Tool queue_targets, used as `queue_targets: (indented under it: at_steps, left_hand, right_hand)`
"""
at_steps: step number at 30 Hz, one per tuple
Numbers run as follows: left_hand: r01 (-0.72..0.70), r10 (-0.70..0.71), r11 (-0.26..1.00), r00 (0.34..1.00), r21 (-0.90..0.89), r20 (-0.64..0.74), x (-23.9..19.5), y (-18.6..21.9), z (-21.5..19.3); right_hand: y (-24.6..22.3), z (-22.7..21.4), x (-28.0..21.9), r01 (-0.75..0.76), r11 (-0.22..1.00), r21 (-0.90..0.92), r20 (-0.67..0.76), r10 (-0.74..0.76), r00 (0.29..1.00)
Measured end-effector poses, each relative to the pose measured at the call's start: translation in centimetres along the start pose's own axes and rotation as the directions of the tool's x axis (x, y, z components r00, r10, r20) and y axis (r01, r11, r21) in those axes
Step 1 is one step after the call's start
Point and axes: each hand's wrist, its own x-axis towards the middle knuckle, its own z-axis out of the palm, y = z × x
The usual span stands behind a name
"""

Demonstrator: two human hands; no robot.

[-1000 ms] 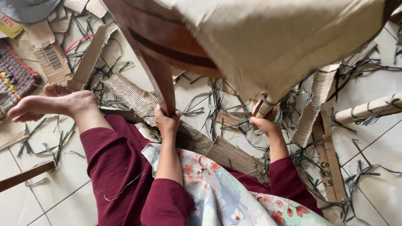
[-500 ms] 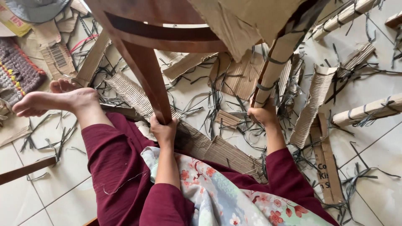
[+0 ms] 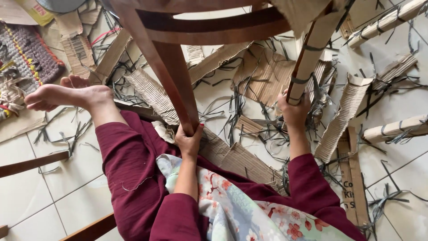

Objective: Wrapping the legs of a wooden chair with corrugated cardboard and securing it with ties

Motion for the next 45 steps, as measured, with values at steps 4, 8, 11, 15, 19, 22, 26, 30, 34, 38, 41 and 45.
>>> queue_targets:
  at_steps: [4, 8, 11, 15, 19, 22, 26, 30, 34, 38, 41, 45]
  left_hand:
    - [-0.056, 0.054, 0.998, 0.997, -0.027, -0.061, -0.7, -0.2, 0.8]
    - [-0.117, 0.115, 0.993, 0.987, -0.012, -0.111, -0.5, -1.0, 1.3]
    - [-0.086, 0.086, 0.996, 0.991, 0.004, -0.1, -0.9, 1.1, 1.0]
    - [-0.072, 0.071, 0.997, 0.994, -0.01, -0.086, -1.0, 0.5, 0.9]
    - [-0.022, 0.02, 1.0, 0.998, -0.019, -0.056, -1.4, -0.2, 1.4]
    - [0.001, -0.003, 0.999, 0.999, -0.041, -0.047, -1.8, -1.2, 1.9]
    - [-0.002, -0.002, 0.997, 0.998, -0.071, -0.058, -1.9, -1.3, 2.3]
    - [-0.025, 0.02, 0.999, 0.994, -0.044, -0.104, -1.6, 1.8, 1.8]
    - [-0.046, 0.044, 0.999, 0.987, -0.013, -0.157, -1.4, 3.2, 1.7]
    - [-0.053, 0.045, 0.998, 0.981, -0.036, -0.189, -1.3, 3.6, 2.0]
    - [-0.051, 0.043, 0.998, 0.984, -0.043, -0.175, -1.3, 4.2, 1.8]
    - [-0.057, 0.052, 0.998, 0.986, -0.03, -0.156, -1.4, 3.6, 1.7]
  right_hand:
    - [3.0, 1.7, -3.6, 0.383, 0.857, -0.345, -0.394, -0.503, 0.77]
    - [6.1, 8.3, -10.2, 0.647, 0.681, -0.342, -0.181, -0.724, 0.666]
    - [6.4, 11.9, -12.6, 0.493, 0.747, -0.447, 0.4, -0.326, 0.857]
    - [8.5, 12.5, -12.1, 0.461, 0.698, -0.548, 0.577, -0.083, 0.812]
    - [6.7, 7.1, -12.6, 0.429, 0.552, -0.715, 0.476, -0.065, 0.877]
    - [10.1, 3.0, -14.3, 0.349, 0.446, -0.824, 0.403, 0.029, 0.915]
    - [6.4, 4.1, -13.3, 0.434, 0.583, -0.687, 0.401, -0.193, 0.895]
    - [8.1, 14.1, -11.1, 0.207, 0.966, -0.153, 0.428, -0.124, 0.895]
    - [5.5, 21.7, -9.3, -0.088, 0.984, -0.156, 0.487, 0.154, 0.86]
    - [2.7, 26.1, -6.0, -0.307, 0.945, -0.114, 0.569, 0.315, 0.759]
    - [7.8, 30.8, -4.3, -0.314, 0.947, -0.071, 0.567, 0.297, 0.768]
    - [12.4, 30.9, -4.4, -0.352, 0.935, -0.035, 0.545, 0.313, 0.778]
